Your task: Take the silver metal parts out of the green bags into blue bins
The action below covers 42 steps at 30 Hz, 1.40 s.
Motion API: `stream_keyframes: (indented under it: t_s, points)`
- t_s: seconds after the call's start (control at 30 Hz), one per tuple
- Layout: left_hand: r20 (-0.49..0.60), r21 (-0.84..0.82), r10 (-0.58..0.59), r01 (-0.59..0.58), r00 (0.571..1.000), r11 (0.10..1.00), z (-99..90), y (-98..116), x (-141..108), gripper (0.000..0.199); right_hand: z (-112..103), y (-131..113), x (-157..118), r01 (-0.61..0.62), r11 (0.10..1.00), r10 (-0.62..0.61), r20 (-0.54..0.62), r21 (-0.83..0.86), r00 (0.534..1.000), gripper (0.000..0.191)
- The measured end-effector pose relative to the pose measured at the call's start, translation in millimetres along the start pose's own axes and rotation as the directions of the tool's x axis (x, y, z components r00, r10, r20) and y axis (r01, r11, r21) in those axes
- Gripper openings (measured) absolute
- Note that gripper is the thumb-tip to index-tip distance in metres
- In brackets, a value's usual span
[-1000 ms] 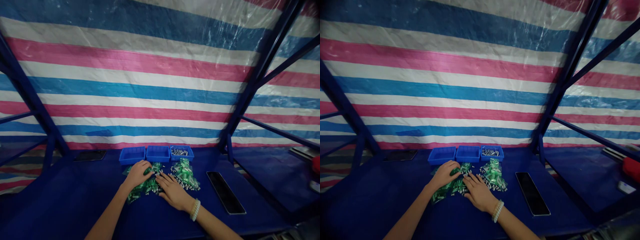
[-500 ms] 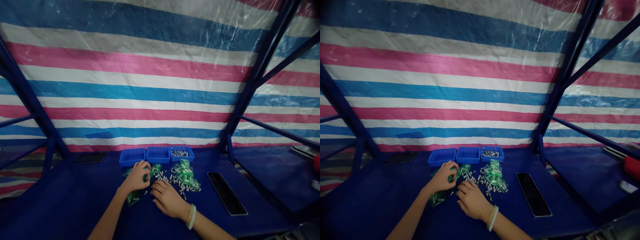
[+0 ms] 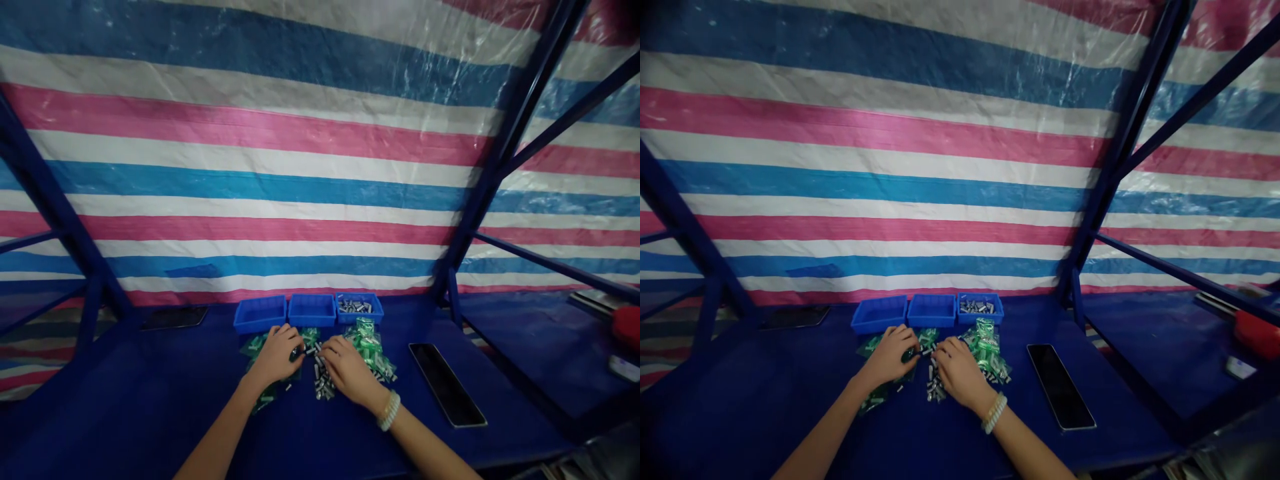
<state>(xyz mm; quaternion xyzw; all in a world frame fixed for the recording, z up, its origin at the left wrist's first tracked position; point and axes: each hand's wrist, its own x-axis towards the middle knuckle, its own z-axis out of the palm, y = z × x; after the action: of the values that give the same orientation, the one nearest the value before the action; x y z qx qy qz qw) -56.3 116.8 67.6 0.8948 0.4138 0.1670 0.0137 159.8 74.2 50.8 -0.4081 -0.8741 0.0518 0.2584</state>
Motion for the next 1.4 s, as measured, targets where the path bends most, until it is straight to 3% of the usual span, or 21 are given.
stream_keyframes:
  t_s: [0.13, 0.33, 0.4, 0.5, 0.57, 0.63, 0.7, 0.77, 0.9, 0.97, 1.03, 1.13, 1.23, 1.3, 1.33, 1.4]
  points:
    - [-0.022, 0.075, -0.007, 0.009, 1.000, 0.997, 12.7, 5, 5, 0.009, 2, 15, 22, -0.051, 0.998, 0.051, 0.016, -0.038, 0.999, 0.020]
    - [-0.082, 0.057, -0.026, 0.031, 0.996, 0.998, 14.0, 9, 6, 0.002, 9, 27, 20, -0.111, 0.954, 0.172, -0.204, 0.278, 0.964, 0.022]
    - [-0.167, -0.033, -0.039, 0.034, 0.985, 0.999, 10.2, 13, 6, 0.005, 10, 28, 17, -0.131, 0.887, 0.248, -0.217, 0.443, 0.944, 0.018]
    - [-0.321, -0.247, -0.067, -0.015, 0.945, 0.969, 6.1, 22, 6, 0.007, 12, 27, 14, -0.125, 0.699, 0.271, -0.099, 0.705, 0.957, 0.023]
    - [-0.384, -0.378, -0.092, -0.065, 0.919, 0.923, 5.6, 29, 5, 0.007, 13, 24, 14, -0.110, 0.585, 0.253, -0.053, 0.803, 0.966, 0.026]
    - [-0.404, -0.476, -0.135, -0.082, 0.905, 0.876, 6.7, 36, 4, 0.007, 11, 19, 14, -0.097, 0.538, 0.285, -0.072, 0.838, 0.956, 0.024]
    - [-0.378, -0.556, -0.190, -0.058, 0.906, 0.829, 9.4, 41, 3, 0.006, 8, 13, 12, -0.068, 0.570, 0.315, -0.141, 0.819, 0.939, 0.021]
    - [-0.285, -0.651, -0.234, -0.009, 0.930, 0.759, 13.5, 45, 1, 0.005, 3, 8, 10, -0.019, 0.661, 0.289, -0.231, 0.750, 0.929, 0.018]
    - [-0.014, -0.869, -0.232, 0.103, 0.973, 0.485, 24.3, 51, -2, 0.011, -7, 3, 8, 0.050, 0.769, 0.192, -0.305, 0.638, 0.933, 0.017]
    - [0.038, -0.919, -0.263, 0.137, 0.964, 0.369, 27.7, 53, -2, 0.018, -9, 3, 8, 0.050, 0.775, 0.181, -0.297, 0.630, 0.938, 0.016]
    - [0.012, -0.934, -0.347, 0.134, 0.938, 0.330, 27.7, 54, -3, 0.023, -8, 5, 9, 0.030, 0.768, 0.205, -0.290, 0.640, 0.935, 0.014]
    - [-0.116, -0.909, -0.420, 0.075, 0.900, 0.410, 22.7, 56, -5, 0.023, -1, 7, 11, -0.019, 0.663, 0.322, -0.263, 0.748, 0.909, 0.015]
    - [-0.252, -0.839, -0.343, -0.028, 0.905, 0.543, 17.9, 56, -7, 0.017, 8, 7, 12, -0.023, 0.445, 0.395, -0.173, 0.895, 0.902, 0.021]
    - [-0.309, -0.801, -0.286, -0.086, 0.907, 0.593, 16.8, 53, -8, 0.015, 11, 9, 13, -0.011, 0.348, 0.385, -0.132, 0.938, 0.913, 0.023]
    - [-0.325, -0.787, -0.272, -0.100, 0.906, 0.608, 16.8, 51, -8, 0.016, 11, 14, 14, -0.006, 0.339, 0.387, -0.134, 0.941, 0.912, 0.022]
    - [-0.338, -0.763, -0.277, -0.090, 0.899, 0.640, 17.2, 46, -7, 0.018, 6, 29, 18, -0.006, 0.420, 0.426, -0.191, 0.908, 0.884, 0.020]
